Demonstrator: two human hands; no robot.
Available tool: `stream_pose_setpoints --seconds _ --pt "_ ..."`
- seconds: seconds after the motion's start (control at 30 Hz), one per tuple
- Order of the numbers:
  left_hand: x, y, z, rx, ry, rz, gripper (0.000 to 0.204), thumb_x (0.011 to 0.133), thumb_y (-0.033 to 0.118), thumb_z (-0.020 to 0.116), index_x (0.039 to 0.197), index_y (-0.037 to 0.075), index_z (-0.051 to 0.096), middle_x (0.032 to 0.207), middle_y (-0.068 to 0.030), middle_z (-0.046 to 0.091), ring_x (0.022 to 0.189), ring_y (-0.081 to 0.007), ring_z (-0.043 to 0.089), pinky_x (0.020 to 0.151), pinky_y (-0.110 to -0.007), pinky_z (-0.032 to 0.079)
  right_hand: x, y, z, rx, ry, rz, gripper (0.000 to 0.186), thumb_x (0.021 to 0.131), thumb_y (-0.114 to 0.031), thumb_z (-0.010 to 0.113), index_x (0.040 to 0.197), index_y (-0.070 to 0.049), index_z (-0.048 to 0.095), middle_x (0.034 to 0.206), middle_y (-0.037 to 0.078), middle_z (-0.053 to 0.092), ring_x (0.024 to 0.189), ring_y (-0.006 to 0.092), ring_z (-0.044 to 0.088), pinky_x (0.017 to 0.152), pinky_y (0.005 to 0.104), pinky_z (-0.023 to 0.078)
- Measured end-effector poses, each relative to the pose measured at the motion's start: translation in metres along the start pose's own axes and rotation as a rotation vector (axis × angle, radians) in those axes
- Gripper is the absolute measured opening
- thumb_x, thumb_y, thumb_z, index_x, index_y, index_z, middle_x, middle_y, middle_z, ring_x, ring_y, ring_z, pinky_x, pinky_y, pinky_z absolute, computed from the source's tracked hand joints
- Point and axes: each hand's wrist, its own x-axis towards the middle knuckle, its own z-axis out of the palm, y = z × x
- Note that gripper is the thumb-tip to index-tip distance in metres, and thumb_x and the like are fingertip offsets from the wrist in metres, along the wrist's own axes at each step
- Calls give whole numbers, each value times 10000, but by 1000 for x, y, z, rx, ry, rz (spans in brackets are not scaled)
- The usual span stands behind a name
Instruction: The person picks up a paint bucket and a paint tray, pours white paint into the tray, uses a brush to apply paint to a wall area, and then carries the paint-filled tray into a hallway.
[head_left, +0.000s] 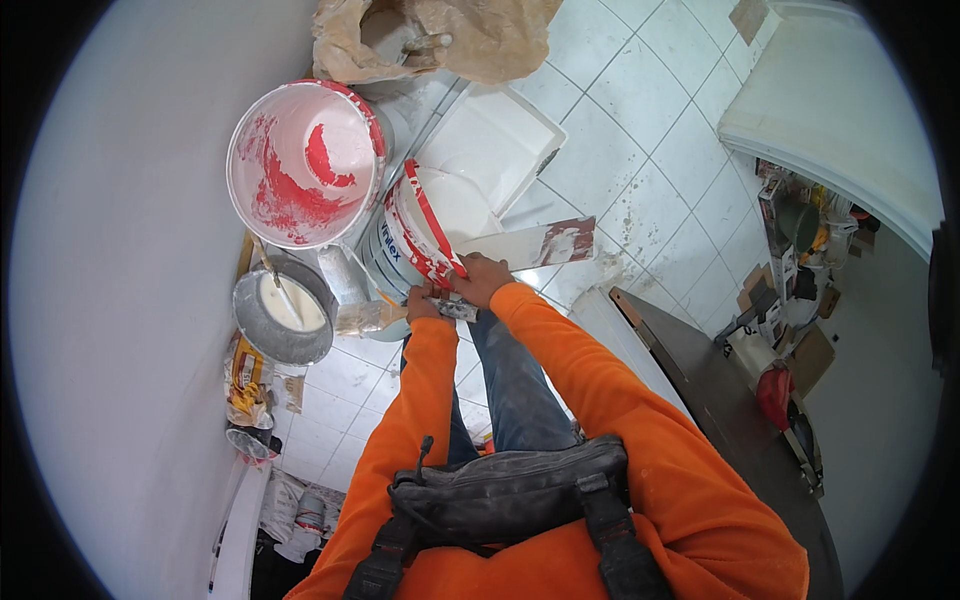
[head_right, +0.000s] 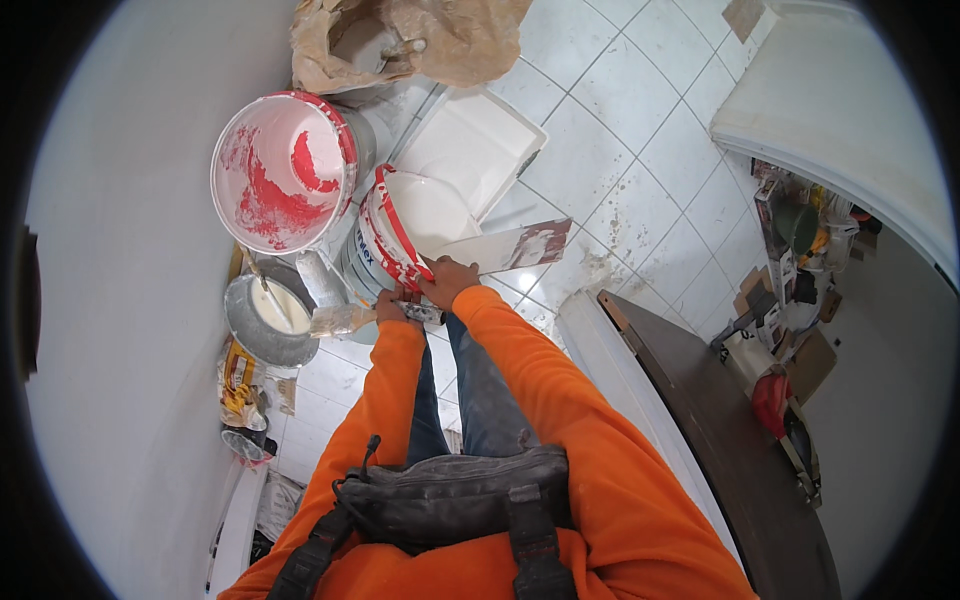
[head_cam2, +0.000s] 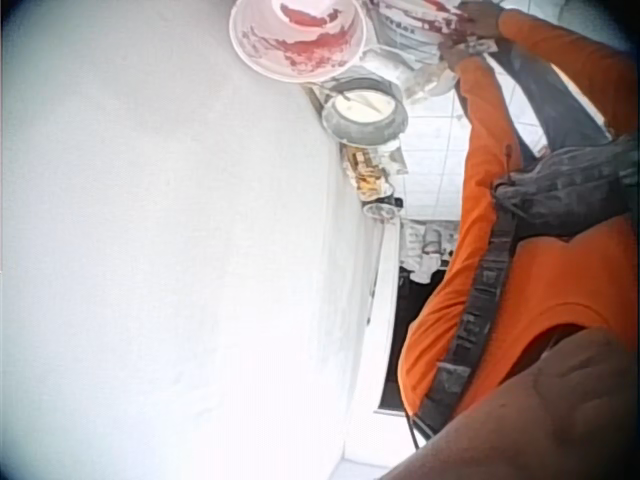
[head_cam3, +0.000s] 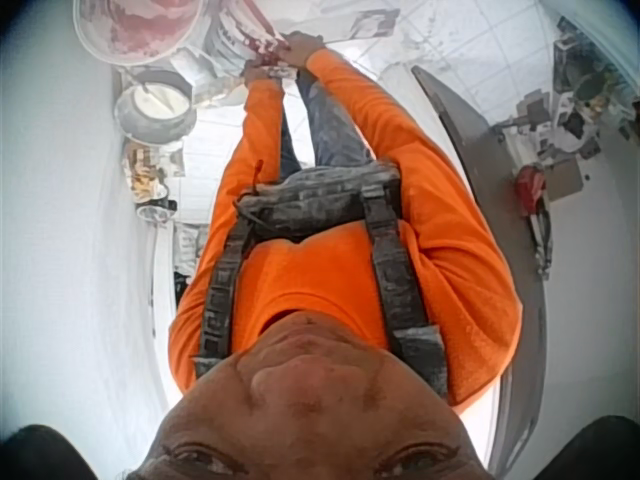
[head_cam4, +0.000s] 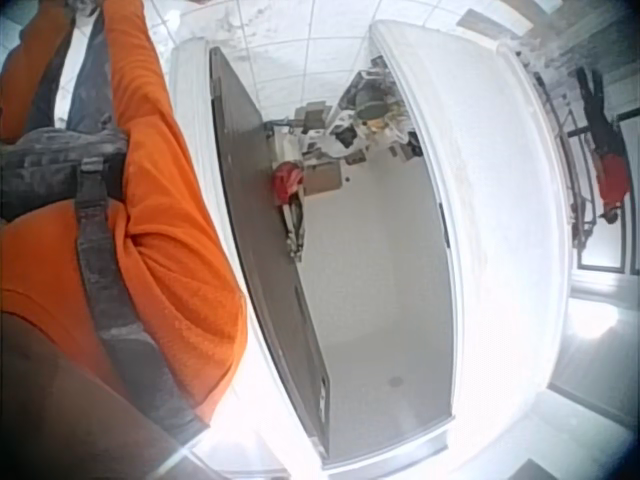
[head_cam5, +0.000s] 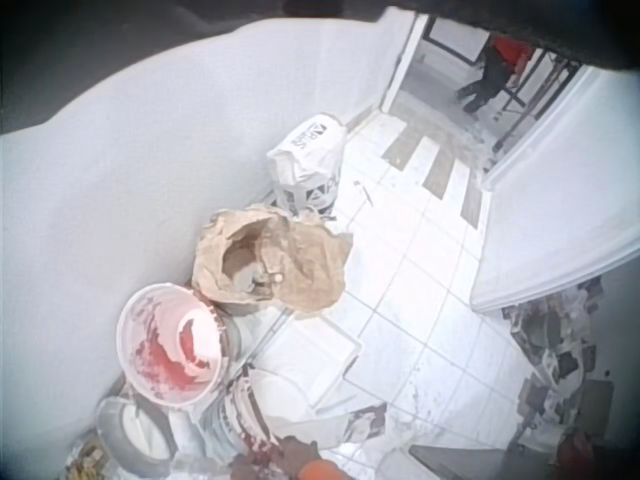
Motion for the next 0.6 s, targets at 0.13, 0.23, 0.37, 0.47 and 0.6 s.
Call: stream_pose_setpoints --seconds 0.13,0.23,0.37,0.47,0.6 --pt "-3 1 5 -26 34 16 61 711 65 500 763 53 472 712 -29 487 628 -156 489 614 -283 441 -3 -3 -3 19 35 -8 434 861 -410 436 1198 -145 504 1076 155 583 1025 344 550 866 583 351" --pt "-9 1 9 -11 11 52 70 707 62 503 770 52 473 711 -33 499 622 -159 494 616 -282 442 2 1 4 -8 15 10 514 857 -415 440 1334 -227 407 1073 143 598 1033 320 560 877 637 328" --pt "-8 2 9 -22 59 15 58 707 63 502 760 52 481 715 -36 516 622 -159 501 619 -287 445 2 -1 1 -16 -22 10 511 858 -416 436 1330 -225 408 1076 146 600 1029 326 564 868 636 332" --pt "-8 1 11 -49 72 25 45 710 61 498 752 52 489 708 -31 519 636 -158 512 633 -290 455 1 -3 -1 -7 -50 24 510 855 -431 434 1319 -220 422 1093 153 600 1041 333 561 886 631 322" --pt "-11 1 0 -23 -35 53 67 712 56 491 775 37 500 744 -37 530 672 -165 529 703 -298 485 -2 -11 -3 4 -49 67 521 851 -462 429 1293 -189 455 1106 167 609 1055 356 558 935 614 294"
